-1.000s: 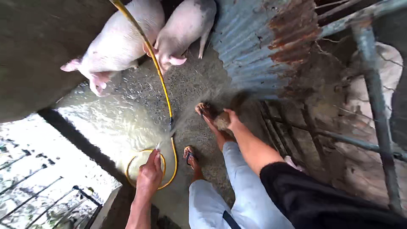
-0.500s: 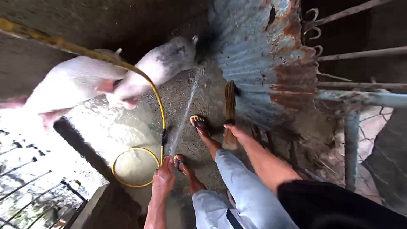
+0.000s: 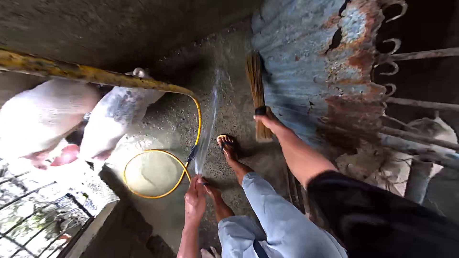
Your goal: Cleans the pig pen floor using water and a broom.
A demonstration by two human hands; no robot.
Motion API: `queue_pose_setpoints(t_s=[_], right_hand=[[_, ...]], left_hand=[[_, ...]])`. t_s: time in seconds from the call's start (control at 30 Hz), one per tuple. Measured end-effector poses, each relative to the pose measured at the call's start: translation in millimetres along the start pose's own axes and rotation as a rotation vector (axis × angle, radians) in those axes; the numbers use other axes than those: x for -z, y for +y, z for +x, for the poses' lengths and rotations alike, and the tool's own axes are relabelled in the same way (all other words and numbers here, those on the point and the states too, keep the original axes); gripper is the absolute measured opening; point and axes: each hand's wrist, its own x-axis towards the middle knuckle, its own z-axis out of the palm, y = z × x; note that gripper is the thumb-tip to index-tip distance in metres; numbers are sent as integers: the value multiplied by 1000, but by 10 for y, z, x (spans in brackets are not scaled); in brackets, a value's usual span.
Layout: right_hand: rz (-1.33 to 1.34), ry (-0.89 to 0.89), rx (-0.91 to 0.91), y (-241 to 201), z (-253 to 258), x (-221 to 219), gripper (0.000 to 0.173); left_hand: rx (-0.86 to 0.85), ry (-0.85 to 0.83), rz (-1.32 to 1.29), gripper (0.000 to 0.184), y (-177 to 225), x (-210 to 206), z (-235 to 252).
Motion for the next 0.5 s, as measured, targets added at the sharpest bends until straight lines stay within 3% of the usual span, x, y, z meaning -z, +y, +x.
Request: queue_pose_setpoints(t_s=[0.07,0.13,0.23,0.3,0.37,0.43,0.5], right_hand=[[-88,-110,10,-267,160,-269,84],[-362,-337,107,-247,282,-379,87],[-538,-504,221,10,84,-66,99],[-397,-412,225,-25,-158,155,92],[-222,-194,164,-223,-163,213,85],[-57,1,144,-505,210,117,90],[56,37,164,-842,539,-243,90]], left_hand=[[26,47,-145,39,16,-124,119],[65,77,-265,39,-4,-258,184],[131,51,-310,39,-7,-285,82],[184,47,-302,39,-110,-233,-28],[244,28,-259,38,-285,-181,-186],[309,11,-265,38,-550,-214,-344],[405,48,-407,38,-743,-335,-432]])
